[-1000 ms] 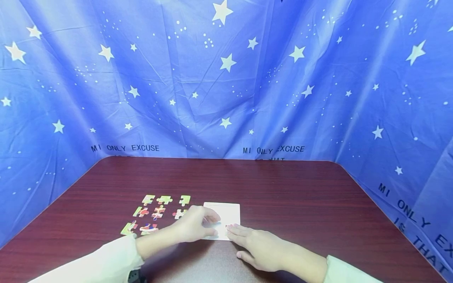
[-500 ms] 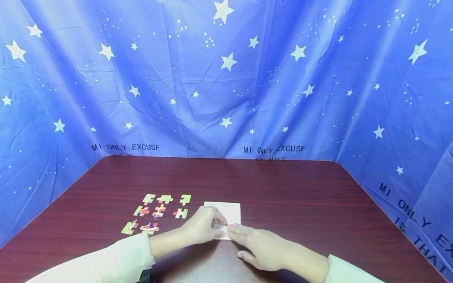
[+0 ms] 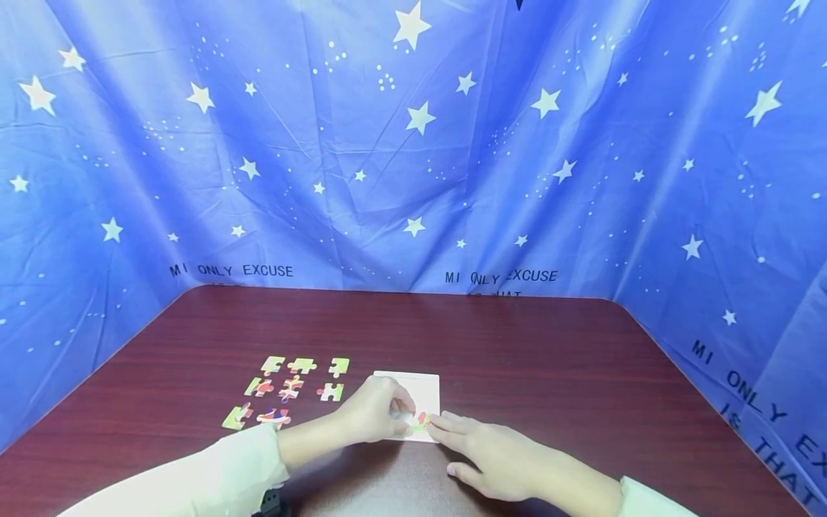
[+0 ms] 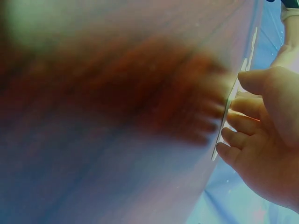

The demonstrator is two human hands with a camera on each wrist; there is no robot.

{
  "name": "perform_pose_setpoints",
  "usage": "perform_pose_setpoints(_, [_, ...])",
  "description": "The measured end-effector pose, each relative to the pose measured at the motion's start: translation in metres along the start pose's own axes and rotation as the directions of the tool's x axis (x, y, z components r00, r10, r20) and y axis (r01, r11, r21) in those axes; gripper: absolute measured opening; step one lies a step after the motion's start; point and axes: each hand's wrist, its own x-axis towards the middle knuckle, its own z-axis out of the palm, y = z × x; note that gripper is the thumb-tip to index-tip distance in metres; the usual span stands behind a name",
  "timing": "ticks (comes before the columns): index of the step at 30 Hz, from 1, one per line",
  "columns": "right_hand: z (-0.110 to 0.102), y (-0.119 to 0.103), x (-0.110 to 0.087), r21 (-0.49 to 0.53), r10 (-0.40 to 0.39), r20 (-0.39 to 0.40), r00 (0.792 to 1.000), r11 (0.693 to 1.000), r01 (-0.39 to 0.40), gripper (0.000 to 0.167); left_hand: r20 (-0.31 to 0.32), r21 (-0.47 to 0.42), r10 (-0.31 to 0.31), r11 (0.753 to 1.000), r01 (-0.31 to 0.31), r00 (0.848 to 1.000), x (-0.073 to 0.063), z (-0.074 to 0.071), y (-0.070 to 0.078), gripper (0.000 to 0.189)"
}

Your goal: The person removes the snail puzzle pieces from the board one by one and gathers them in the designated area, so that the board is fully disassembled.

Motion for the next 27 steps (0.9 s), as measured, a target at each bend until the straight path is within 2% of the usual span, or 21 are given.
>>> perform_pose_setpoints(8, [0.0, 0.001, -0.006, -0.019, 0.011, -0.02, 1.0, 1.0, -0.011, 0.048, 0.017, -0.003, -0.046, 0.999, 0.046, 0.999, 0.004, 0.001, 0.009, 0.024])
perform_pose_setpoints(16, [0.0, 0.002, -0.007, -0.014, 0.031, -0.007, 1.0, 0.999, -0.031, 0.048, 0.005, 0.091, -0.044, 0.995, 0.044, 0.999, 0.007, 0.004, 0.015, 0.025])
perform_pose_setpoints(21, [0.001, 0.002, -0.007, -0.002, 0.035, 0.002, 0.999, 0.999, -0.035, 0.048, -0.011, 0.08, -0.026, 0.996, 0.027, 1.0, 0.009, 0.005, 0.013, 0.021])
perform_pose_setpoints(27, [0.002, 0.001, -0.006, -0.019, 0.024, -0.008, 1.0, 1.0, -0.024, 0.047, -0.022, 0.025, -0.006, 1.0, 0.007, 1.0, 0.009, 0.002, 0.007, 0.016])
